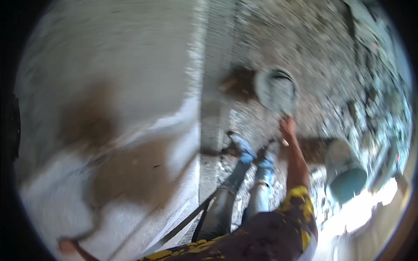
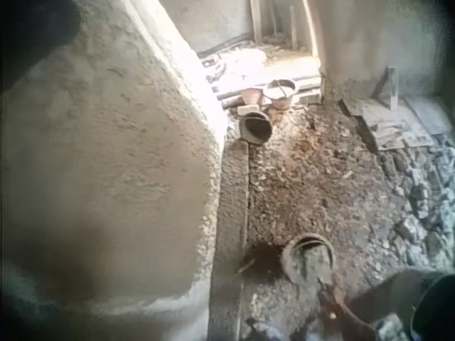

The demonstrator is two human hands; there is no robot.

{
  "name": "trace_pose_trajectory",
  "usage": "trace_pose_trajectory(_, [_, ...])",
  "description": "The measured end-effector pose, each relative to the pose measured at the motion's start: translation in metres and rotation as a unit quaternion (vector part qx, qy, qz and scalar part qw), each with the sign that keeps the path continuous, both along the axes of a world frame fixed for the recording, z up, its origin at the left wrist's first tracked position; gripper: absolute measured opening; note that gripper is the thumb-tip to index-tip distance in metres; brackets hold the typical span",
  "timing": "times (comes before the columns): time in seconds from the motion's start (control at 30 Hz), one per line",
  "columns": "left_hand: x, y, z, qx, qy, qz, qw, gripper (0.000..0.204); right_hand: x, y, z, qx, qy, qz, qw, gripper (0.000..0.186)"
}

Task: The person applies wet plaster from a bucket onto a wall with a trowel, levels the surface using a straight edge board, and smooths the plastered wall with a wooden plastering float.

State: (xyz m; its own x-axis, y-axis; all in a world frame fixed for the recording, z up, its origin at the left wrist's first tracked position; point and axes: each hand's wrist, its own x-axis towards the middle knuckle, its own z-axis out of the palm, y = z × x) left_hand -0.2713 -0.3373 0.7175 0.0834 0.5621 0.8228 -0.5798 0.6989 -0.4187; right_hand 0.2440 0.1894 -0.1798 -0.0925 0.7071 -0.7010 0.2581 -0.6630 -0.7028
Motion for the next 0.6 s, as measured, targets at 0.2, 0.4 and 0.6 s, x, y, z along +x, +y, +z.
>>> trace_pose_trajectory(0.2, [0.022, 0.043, -0.071, 0.162, -0.04, -0.112, 0.98, 0.063, 0.085, 0.038, 0.2, 0.155, 0.105, -0.138, 0.973, 0.022])
trace_pose_trajectory(0.4, [0.05, 0.011, -0.015, 0.172, -0.034, -0.156, 0.972, 0.067, 0.101, 0.096, 0.421, 0.364, -0.015, -0.316, 0.876, 0.026])
trace_pose_trajectory(0.6, [0.059, 0.05, -0.027, 0.194, -0.056, -0.201, 0.959, 0.071, 0.014, 0.137, 0.418, 0.417, -0.52, -0.357, 0.654, 0.021])
